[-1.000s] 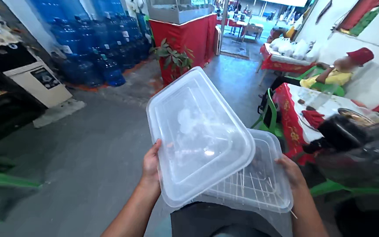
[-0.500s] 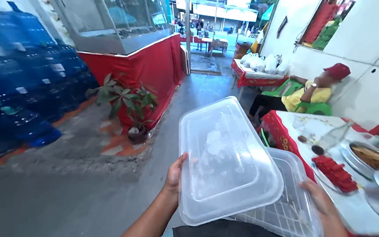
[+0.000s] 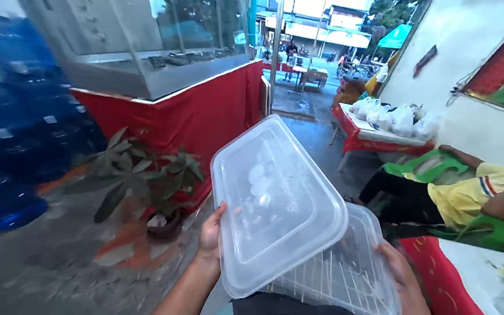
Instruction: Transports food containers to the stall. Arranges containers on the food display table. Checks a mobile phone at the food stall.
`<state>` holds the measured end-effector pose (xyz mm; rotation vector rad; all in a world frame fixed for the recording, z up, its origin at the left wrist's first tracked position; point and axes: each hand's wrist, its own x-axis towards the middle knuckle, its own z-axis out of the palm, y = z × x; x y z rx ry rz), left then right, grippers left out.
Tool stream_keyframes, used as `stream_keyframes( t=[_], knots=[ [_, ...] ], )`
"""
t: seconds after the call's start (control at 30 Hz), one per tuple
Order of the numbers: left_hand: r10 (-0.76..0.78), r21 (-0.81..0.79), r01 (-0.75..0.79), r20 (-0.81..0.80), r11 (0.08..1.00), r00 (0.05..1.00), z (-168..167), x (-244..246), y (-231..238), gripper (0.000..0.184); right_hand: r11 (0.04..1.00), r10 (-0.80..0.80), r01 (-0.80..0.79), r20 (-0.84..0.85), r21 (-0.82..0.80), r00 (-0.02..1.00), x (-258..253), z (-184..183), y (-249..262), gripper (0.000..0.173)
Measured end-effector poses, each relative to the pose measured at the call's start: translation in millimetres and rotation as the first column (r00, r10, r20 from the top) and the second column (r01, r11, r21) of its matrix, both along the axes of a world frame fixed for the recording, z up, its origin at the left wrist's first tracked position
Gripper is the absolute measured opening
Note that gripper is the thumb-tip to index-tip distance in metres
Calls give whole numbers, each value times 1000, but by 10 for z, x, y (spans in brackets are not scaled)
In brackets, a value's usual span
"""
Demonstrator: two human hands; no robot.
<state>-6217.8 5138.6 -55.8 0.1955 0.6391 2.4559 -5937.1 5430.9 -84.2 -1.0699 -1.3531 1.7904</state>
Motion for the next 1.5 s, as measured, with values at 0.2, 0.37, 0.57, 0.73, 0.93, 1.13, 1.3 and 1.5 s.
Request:
stream_keyframes(
  t=[0.2, 0.37, 0.57, 0.73, 0.93, 1.13, 1.3, 1.5],
  knots=[
    [-302, -88, 311, 108, 946, 947, 62, -1357, 1943, 43, 977, -203, 195, 100, 84, 974, -646, 29, 1174, 34],
    [-463, -3, 469, 150, 883, 874, -309, -2434, 3534, 44, 957, -289, 284, 130, 60, 948, -1464, -69, 2437, 32],
    [-233, -54, 244, 164, 968, 959, -193, -3899, 5047, 42, 978, -207, 204, 88, 35, 974, -3356, 129, 4412, 35],
    [-66, -2, 67, 109, 998, 992, -248, -5205, 5956, 44, 999, -17, 15, 38, 41, 999, -5081, 128, 5875, 34],
    [-87, -44, 91, 90, 995, 992, -183, -6938, 7476, 41, 998, -56, 58, 81, -25, 995, -6699, -198, 7241, 32],
    [-347, -132, 376, 200, 917, 916, -57, -8125, 9584, 42, 965, -259, 262, 143, -4, 955, -7317, -104, 8566, 32],
    [-499, -87, 526, 221, 846, 838, -271, -8930, 11332, 42, 939, -342, 342, 169, 33, 924, -7923, -15, 10010, 31],
    [-225, -190, 251, 149, 949, 963, -269, -10136, 12924, 41, 969, -239, 231, 95, 88, 966, -9512, 164, 12102, 31]
  ],
)
